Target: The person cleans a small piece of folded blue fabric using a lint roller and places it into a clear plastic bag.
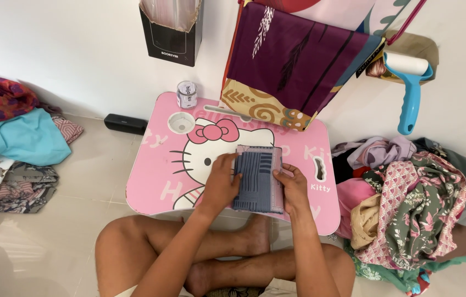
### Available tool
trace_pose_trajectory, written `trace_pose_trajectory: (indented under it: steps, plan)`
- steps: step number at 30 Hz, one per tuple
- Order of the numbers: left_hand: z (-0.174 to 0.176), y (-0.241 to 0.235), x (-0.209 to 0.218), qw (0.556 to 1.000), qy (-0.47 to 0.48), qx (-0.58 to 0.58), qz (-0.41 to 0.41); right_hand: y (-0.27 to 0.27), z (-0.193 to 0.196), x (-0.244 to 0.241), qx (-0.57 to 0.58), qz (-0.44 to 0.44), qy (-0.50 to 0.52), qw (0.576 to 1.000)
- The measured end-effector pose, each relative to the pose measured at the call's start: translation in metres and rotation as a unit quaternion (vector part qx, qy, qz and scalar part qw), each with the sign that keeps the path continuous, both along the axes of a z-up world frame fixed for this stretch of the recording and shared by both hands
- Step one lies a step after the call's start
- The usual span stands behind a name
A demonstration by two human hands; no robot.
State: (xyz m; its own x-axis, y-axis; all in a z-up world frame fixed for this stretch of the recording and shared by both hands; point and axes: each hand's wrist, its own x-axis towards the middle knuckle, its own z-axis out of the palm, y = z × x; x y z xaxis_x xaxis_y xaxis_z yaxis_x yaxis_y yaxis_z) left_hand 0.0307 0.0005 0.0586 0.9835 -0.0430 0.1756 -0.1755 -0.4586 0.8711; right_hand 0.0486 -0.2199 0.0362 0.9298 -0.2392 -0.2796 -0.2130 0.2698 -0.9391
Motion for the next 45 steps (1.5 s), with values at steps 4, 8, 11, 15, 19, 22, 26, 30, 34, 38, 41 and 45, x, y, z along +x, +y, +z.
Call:
trace_pose_trajectory:
  steps: [4, 8, 11, 15, 19, 22, 26, 30, 34, 38, 41, 45]
  plan:
    - [-0.007, -0.002, -0.006, 0.935, -0.111, 0.323, -0.096, 0.000, -0.006, -0.001, -0.070, -0.016, -0.044, 0.996]
    - [-0.014, 0.003, 0.000, 0.932, -0.033, 0.343, -0.112, 0.006, -0.004, -0.002, -0.147, -0.001, -0.102, 0.984]
    - [-0.010, 0.004, -0.002, 0.929, -0.016, 0.349, -0.121, 0.011, 0.004, -0.010, -0.329, 0.024, -0.170, 0.929]
    - [-0.010, 0.003, -0.003, 0.917, 0.002, 0.373, -0.140, 0.015, 0.012, -0.023, -0.582, 0.094, -0.230, 0.774]
    - [-0.012, 0.009, 0.002, 0.906, 0.007, 0.390, -0.162, 0.006, -0.016, -0.021, -0.635, 0.216, -0.165, 0.723]
    - [-0.006, 0.013, 0.001, 0.903, 0.007, 0.393, -0.173, 0.004, -0.003, -0.024, -0.633, 0.249, -0.121, 0.723]
    - [0.006, 0.018, -0.009, 0.902, -0.001, 0.390, -0.185, -0.009, -0.006, -0.032, -0.651, 0.234, -0.115, 0.713]
    - [-0.046, 0.014, 0.003, 0.897, -0.151, 0.400, -0.112, -0.052, 0.001, -0.034, -0.524, 0.103, -0.132, 0.835]
    - [-0.016, 0.004, 0.019, 0.826, 0.076, 0.522, -0.198, -0.134, -0.003, -0.005, -0.341, -0.216, -0.196, 0.894]
    - [-0.162, -0.012, 0.058, 0.817, -0.382, 0.423, 0.083, -0.132, 0.139, -0.014, -0.359, -0.387, -0.191, 0.828]
    - [-0.189, -0.028, 0.068, 0.805, -0.386, 0.424, 0.153, -0.125, 0.204, 0.000, -0.382, -0.279, -0.182, 0.862]
    - [-0.194, -0.058, 0.058, 0.844, -0.304, 0.393, 0.200, -0.130, 0.229, 0.042, -0.483, -0.182, -0.146, 0.844]
